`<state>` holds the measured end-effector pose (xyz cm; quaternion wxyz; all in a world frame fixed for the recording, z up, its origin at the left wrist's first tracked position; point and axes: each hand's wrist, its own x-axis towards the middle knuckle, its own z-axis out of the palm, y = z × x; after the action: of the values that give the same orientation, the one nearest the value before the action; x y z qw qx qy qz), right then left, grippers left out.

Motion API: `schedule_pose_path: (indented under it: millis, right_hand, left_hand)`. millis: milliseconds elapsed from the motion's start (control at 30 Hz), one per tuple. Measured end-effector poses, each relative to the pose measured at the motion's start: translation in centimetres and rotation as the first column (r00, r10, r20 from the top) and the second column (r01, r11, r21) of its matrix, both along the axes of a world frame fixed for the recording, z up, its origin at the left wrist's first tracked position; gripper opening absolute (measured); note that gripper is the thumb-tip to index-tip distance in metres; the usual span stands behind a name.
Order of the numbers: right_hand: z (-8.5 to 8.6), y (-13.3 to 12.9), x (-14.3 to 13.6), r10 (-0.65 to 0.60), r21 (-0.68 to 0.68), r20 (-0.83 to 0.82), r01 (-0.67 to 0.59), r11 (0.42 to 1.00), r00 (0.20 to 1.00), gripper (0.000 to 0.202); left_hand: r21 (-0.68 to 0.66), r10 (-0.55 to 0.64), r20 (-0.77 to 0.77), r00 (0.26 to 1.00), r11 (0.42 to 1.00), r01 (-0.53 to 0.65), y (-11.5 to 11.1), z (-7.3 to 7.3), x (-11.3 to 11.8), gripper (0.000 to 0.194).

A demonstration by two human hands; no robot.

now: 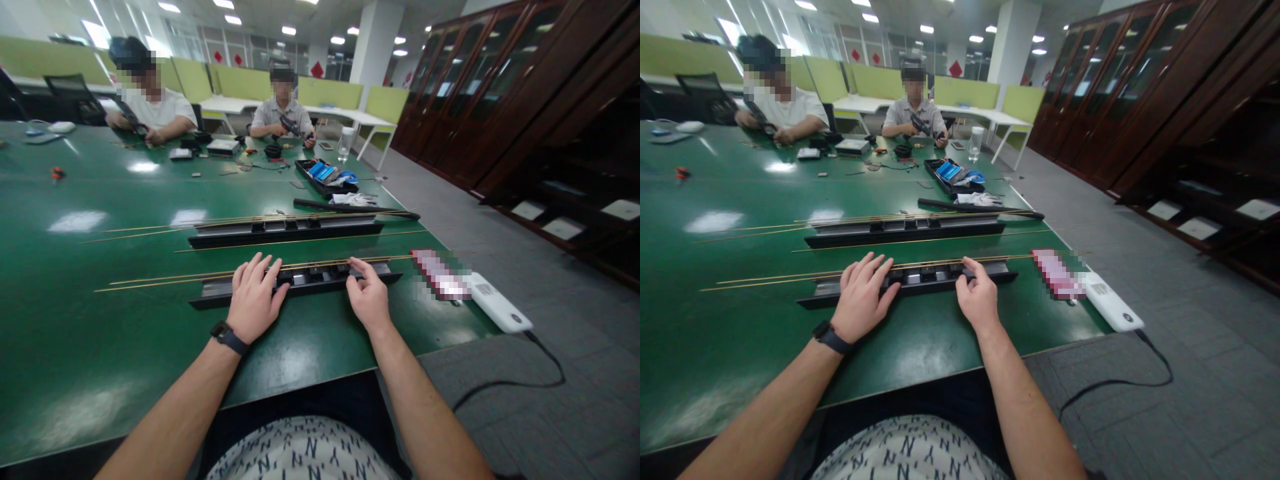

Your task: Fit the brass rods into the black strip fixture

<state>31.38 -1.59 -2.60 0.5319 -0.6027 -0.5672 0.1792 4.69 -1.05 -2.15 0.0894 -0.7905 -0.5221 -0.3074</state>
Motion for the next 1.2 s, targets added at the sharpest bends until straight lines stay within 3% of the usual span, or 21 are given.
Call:
schedule_pose_path:
  millis: [900,1200]
  right_hand:
    - [-0.43,0.27,0.22,-0.032,0.015,-0.004,0.033,0.999,0.999,0.047]
    - [-0.06,-0.08,0.01,0.019,-0.013,0.012,-0.019,1.000,1.000,0.049]
  left_hand:
    - [-0.008,0.001,-0.005,1.000,1.000,-0.001,-0.01,-0.05,0.01,0.052]
    - [-0.014,0.005,-0.001,1.000,1.000,-0.005,-0.04,0.00,0.03,0.052]
